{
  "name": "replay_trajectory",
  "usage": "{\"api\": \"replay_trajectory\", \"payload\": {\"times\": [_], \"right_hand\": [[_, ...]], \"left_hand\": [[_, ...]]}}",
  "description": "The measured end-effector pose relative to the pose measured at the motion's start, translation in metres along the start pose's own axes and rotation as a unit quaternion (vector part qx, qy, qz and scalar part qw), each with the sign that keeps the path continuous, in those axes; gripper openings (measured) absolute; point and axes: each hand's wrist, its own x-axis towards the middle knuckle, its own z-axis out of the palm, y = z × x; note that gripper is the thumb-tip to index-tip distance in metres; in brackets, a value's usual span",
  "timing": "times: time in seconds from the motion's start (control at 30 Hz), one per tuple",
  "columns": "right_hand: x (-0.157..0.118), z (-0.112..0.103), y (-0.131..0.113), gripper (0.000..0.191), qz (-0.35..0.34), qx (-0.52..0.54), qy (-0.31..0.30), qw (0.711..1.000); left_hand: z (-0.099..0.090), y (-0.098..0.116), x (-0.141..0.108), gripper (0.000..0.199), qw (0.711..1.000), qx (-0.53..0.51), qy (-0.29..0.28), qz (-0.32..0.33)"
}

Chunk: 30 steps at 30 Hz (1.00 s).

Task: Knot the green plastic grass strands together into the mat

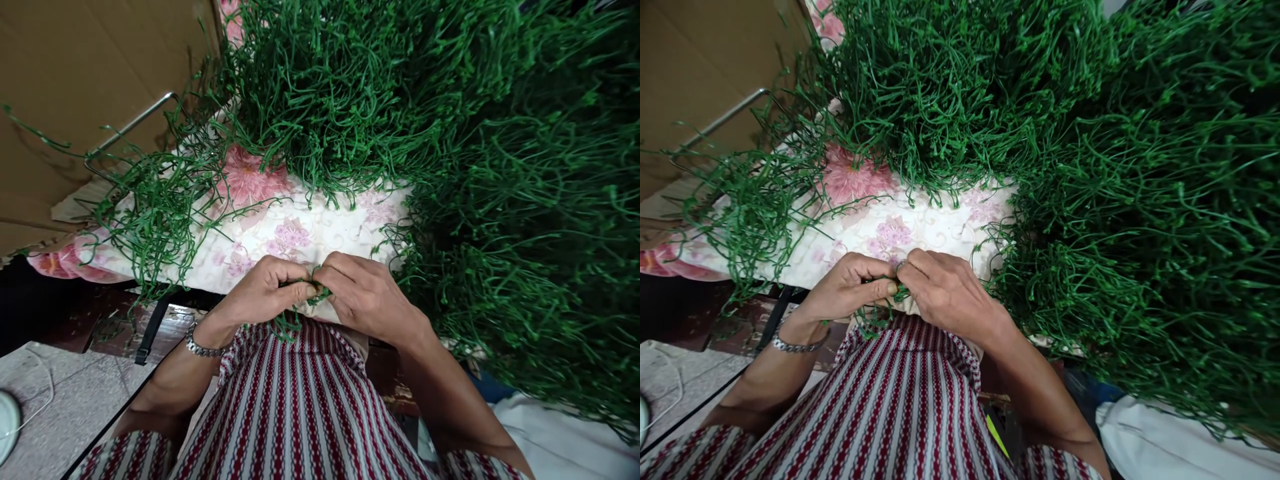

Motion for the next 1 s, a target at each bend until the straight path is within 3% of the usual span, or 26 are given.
{"api": "replay_trajectory", "payload": {"times": [0.13, 0.27, 0.4, 0.47, 0.53, 0.67, 0.77, 0.87, 0.93, 1.0], "right_hand": [[0.002, 0.001, 0.007, 0.018, -0.029, 0.203, -0.038, 0.978], [0.006, 0.006, 0.010, 0.021, -0.042, 0.426, -0.081, 0.900], [0.008, 0.010, 0.006, 0.026, -0.046, 0.574, -0.094, 0.812], [0.007, 0.010, 0.005, 0.027, -0.041, 0.618, -0.087, 0.780], [0.004, 0.008, 0.008, 0.023, -0.006, 0.641, -0.042, 0.766], [-0.002, -0.001, 0.018, 0.016, 0.089, 0.596, 0.149, 0.784], [-0.004, -0.007, 0.017, 0.011, 0.144, 0.456, 0.231, 0.847], [-0.004, -0.004, 0.008, 0.010, 0.146, 0.294, 0.229, 0.917], [-0.003, 0.004, 0.003, 0.014, 0.127, 0.248, 0.194, 0.941], [-0.002, 0.014, -0.002, 0.029, 0.126, 0.240, 0.160, 0.949]], "left_hand": [[-0.001, -0.006, -0.003, 0.033, 0.998, -0.010, -0.044, 0.044], [-0.002, -0.016, -0.003, 0.030, 0.988, -0.072, -0.123, 0.065], [-0.007, -0.021, -0.002, 0.037, 0.972, -0.145, -0.176, 0.059], [-0.010, -0.017, -0.001, 0.038, 0.970, -0.160, -0.178, 0.045], [-0.012, -0.011, 0.000, 0.036, 0.976, -0.179, -0.119, 0.009], [-0.011, -0.006, 0.007, 0.032, 0.986, -0.156, 0.044, -0.041], [-0.006, -0.011, 0.012, 0.032, 0.990, -0.102, 0.094, -0.014], [0.000, -0.016, 0.015, 0.034, 0.984, -0.099, 0.148, -0.003], [0.005, -0.017, 0.016, 0.035, 0.978, -0.113, 0.176, -0.005], [0.009, -0.016, 0.016, 0.035, 0.971, -0.136, 0.194, -0.010]]}}
